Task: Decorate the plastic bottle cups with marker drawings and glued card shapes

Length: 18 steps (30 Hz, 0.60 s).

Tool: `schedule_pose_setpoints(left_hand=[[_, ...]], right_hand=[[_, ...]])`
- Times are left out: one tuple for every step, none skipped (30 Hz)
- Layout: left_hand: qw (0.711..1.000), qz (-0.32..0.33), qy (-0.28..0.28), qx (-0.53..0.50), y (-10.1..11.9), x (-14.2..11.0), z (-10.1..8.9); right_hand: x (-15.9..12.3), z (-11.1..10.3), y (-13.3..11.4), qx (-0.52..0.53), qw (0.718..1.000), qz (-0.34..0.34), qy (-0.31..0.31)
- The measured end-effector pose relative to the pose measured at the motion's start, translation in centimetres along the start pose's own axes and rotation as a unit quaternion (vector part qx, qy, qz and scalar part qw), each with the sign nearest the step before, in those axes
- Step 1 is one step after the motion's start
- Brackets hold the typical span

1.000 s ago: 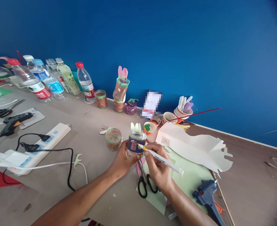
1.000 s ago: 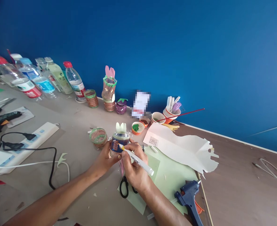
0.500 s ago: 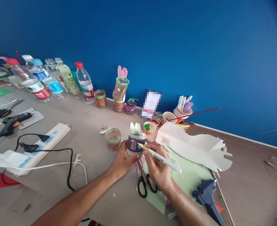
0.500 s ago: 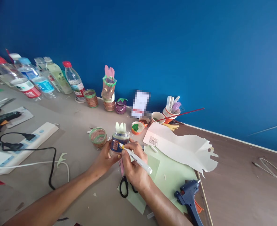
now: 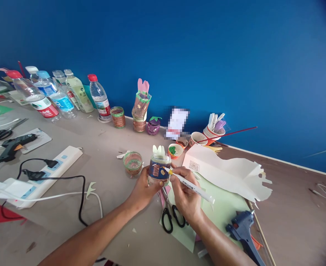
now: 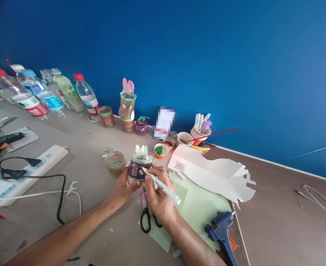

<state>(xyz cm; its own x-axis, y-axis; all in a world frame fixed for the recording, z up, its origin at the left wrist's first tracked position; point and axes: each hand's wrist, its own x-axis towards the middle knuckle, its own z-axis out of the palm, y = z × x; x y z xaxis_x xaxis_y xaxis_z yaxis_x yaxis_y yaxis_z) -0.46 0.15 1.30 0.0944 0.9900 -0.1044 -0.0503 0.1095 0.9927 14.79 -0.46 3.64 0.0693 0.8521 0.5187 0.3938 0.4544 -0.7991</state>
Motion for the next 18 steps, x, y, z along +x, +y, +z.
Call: schedule_pose_setpoints(left_hand=[[1.000, -0.003, 0.000, -0.007, 0.13, -0.04, 0.04], [1.000, -0.005, 0.001, -0.010, 0.27, -0.07, 0.08], [1.000, -0.006, 0.001, -0.010, 0.38, -0.09, 0.12], [1.000, -0.006, 0.000, -0.011, 0.47, -0.11, 0.14], [1.000, -0.007, -0.001, -0.012, 0.51, -0.12, 0.16], [1.000, -0.007, -0.002, -0.015, 0.50, -0.12, 0.17], [1.000, -0.007, -0.001, -0.018, 0.46, -0.11, 0.18], [1.000, -0.006, 0.000, -0.020, 0.39, -0.11, 0.18], [1.000, -0.004, 0.001, -0.020, 0.31, -0.10, 0.17], [1.000, -0.002, 0.002, -0.019, 0.23, -0.09, 0.17], [1.000, 0.000, 0.002, -0.017, 0.17, -0.09, 0.17], [1.000, 0.002, 0.001, -0.017, 0.12, -0.08, 0.18], [1.000, 0.003, 0.000, -0.019, 0.08, -0.08, 0.18], [1.000, 0.004, -0.001, -0.022, 0.06, -0.08, 0.20], [1.000, 0.004, -0.003, -0.025, 0.04, -0.09, 0.21], [1.000, 0.005, -0.003, -0.029, 0.04, -0.10, 0.23], [1.000, 0.005, -0.004, -0.031, 0.03, -0.12, 0.24], [1.000, 0.005, -0.004, -0.031, 0.03, -0.14, 0.25]], right_hand=[[0.01, 0.00, -0.05, 0.002, 1.000, 0.003, 0.001], [0.02, 0.00, -0.10, 0.005, 1.000, 0.007, 0.002], [0.03, -0.01, -0.15, 0.007, 1.000, 0.009, 0.004], [0.05, -0.02, -0.19, 0.009, 1.000, 0.010, 0.006], [0.08, -0.03, -0.21, 0.010, 1.000, 0.010, 0.008], [0.09, -0.04, -0.20, 0.011, 1.000, 0.010, 0.009], [0.10, -0.05, -0.17, 0.013, 1.000, 0.011, 0.009], [0.09, -0.05, -0.12, 0.016, 1.000, 0.012, 0.009], [0.06, -0.06, -0.06, 0.019, 1.000, 0.014, 0.007], [0.02, -0.07, 0.00, 0.024, 1.000, 0.018, 0.007], [-0.03, -0.07, 0.05, 0.031, 0.999, 0.022, 0.008], [-0.08, -0.08, 0.08, 0.038, 0.999, 0.026, 0.009], [-0.13, -0.09, 0.08, 0.046, 0.998, 0.028, 0.011], [-0.18, -0.11, 0.06, 0.054, 0.998, 0.029, 0.012], [-0.21, -0.12, 0.00, 0.062, 0.998, 0.028, 0.011], [-0.24, -0.14, -0.06, 0.067, 0.997, 0.024, 0.010], [-0.25, -0.15, -0.15, 0.071, 0.997, 0.019, 0.007], [-0.26, -0.15, -0.23, 0.074, 0.997, 0.014, 0.004]])
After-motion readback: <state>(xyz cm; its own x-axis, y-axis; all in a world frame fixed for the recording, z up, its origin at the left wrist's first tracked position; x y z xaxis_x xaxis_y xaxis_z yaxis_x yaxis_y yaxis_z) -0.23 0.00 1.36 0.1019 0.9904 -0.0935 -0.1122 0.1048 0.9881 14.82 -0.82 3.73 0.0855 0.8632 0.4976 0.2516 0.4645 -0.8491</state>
